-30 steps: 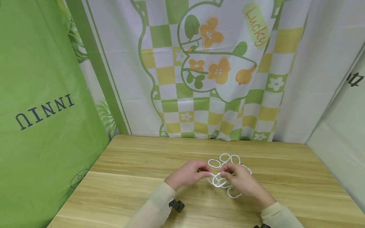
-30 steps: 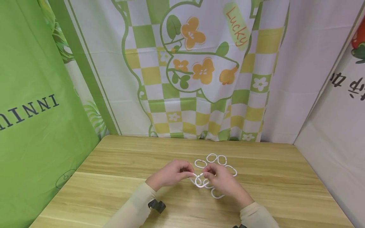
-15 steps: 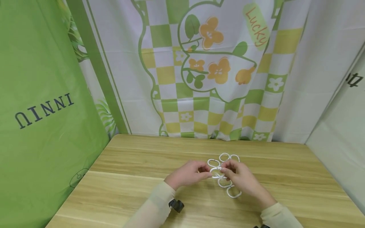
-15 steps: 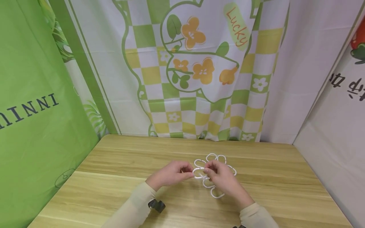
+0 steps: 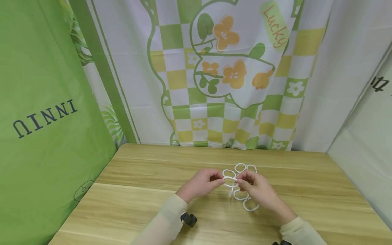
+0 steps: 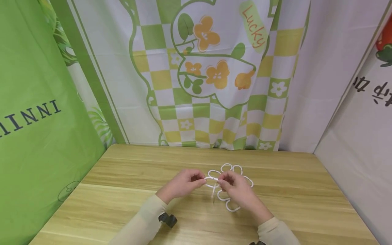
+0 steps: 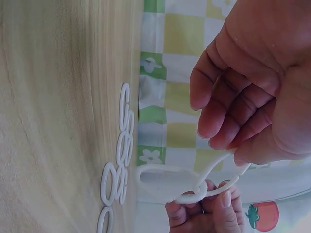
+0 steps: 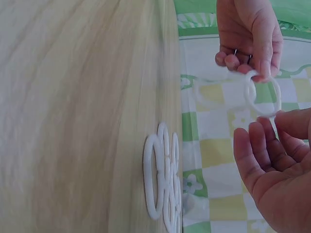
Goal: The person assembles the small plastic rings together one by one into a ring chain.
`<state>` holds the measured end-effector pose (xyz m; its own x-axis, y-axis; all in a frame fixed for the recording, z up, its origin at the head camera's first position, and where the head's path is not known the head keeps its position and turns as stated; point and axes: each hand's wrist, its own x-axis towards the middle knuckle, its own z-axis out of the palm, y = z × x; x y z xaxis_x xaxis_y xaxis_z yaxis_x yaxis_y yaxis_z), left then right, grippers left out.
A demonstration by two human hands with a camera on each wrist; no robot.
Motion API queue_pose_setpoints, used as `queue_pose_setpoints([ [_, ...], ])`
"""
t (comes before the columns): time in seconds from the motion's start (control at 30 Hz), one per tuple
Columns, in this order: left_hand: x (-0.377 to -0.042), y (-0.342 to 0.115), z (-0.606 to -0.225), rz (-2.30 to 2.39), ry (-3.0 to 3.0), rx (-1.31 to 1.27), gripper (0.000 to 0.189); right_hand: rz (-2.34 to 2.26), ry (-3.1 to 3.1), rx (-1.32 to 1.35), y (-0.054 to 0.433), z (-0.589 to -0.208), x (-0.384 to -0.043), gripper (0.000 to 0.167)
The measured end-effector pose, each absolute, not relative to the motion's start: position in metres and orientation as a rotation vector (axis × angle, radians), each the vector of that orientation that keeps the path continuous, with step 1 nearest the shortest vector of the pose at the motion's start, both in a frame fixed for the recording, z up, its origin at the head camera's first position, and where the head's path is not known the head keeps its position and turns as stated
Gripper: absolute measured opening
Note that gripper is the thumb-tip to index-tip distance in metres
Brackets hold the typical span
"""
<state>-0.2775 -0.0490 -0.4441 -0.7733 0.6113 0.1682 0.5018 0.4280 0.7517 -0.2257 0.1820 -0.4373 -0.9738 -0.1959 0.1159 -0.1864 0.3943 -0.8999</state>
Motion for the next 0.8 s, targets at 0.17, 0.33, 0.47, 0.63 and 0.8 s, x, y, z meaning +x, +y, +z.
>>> queue_pose_setpoints([
  [0.17, -0.278, -0.052, -0.443, 1.269, 2.555, 0.949, 0.015, -1.713, 2.635, -0.291, 0.193, -0.440, -0.228, 0.015],
  [0.33, -0.280, -0.056, -0.440, 1.270, 2.550, 0.934, 0.016, -1.670, 2.697, -0.293, 0.206, -0.445, -0.231, 0.014],
  [0.47, -0.281, -0.058, -0.437, 1.280, 2.540, 0.936, 0.018, -1.531, 2.787, -0.320, 0.216, -0.452, -0.231, 0.012],
  [0.63, -0.281, -0.058, -0.437, 1.290, 2.527, 0.933, 0.016, -1.294, 2.841, -0.337, 0.225, -0.460, -0.228, 0.006],
  [0.8, -0.280, -0.058, -0.436, 1.284, 2.534, 0.952, 0.015, -1.107, 2.888, -0.403, 0.232, -0.463, -0.225, 0.004],
])
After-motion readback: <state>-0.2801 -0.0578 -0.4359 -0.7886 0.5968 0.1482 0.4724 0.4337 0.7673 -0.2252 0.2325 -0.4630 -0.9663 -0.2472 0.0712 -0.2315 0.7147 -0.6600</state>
